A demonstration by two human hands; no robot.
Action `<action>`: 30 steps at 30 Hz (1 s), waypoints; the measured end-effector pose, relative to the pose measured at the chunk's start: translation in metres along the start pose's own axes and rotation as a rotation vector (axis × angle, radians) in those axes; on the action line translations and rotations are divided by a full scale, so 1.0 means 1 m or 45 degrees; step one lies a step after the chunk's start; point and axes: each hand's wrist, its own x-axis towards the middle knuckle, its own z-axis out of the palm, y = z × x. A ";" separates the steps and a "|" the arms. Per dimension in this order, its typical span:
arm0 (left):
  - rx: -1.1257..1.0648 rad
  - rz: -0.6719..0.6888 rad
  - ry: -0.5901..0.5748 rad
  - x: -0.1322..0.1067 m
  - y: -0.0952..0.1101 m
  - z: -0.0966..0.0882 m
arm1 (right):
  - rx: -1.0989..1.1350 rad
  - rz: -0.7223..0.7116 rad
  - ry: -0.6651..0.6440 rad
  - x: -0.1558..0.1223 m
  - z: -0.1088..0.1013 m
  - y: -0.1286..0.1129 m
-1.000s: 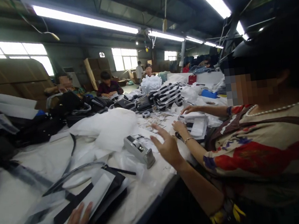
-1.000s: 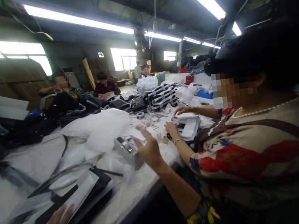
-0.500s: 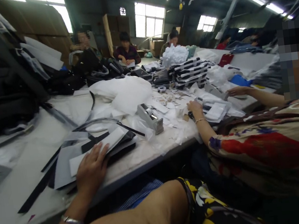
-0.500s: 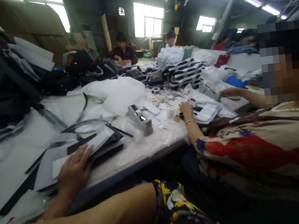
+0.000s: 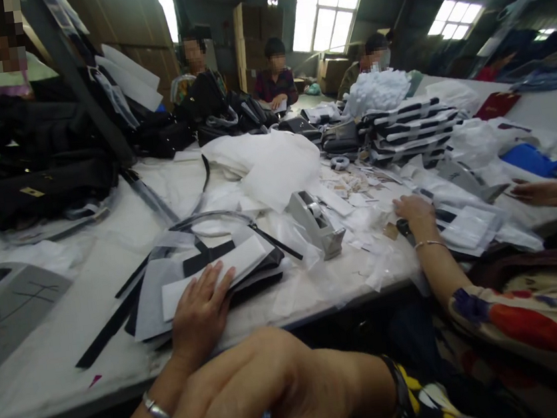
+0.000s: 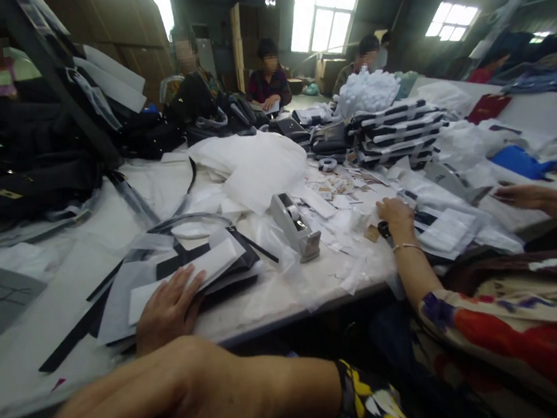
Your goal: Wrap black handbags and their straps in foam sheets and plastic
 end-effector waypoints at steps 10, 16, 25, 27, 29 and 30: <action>0.260 0.194 -0.032 0.003 0.003 -0.001 | -1.290 0.260 0.156 -0.051 -0.073 0.146; 0.249 0.151 -0.057 -0.001 0.003 0.008 | -1.201 0.219 0.293 -0.056 -0.072 0.146; 0.165 0.102 -0.030 -0.002 0.003 0.007 | 0.144 1.130 0.663 -0.073 -0.053 0.108; 0.138 0.089 -0.019 -0.002 0.003 0.008 | 0.584 1.184 0.696 -0.067 -0.049 0.101; 0.111 0.088 -0.023 -0.002 0.003 0.008 | 0.965 1.111 0.772 -0.062 -0.043 0.095; 0.103 0.087 -0.024 -0.002 0.003 0.008 | 1.109 1.086 0.804 -0.061 -0.040 0.093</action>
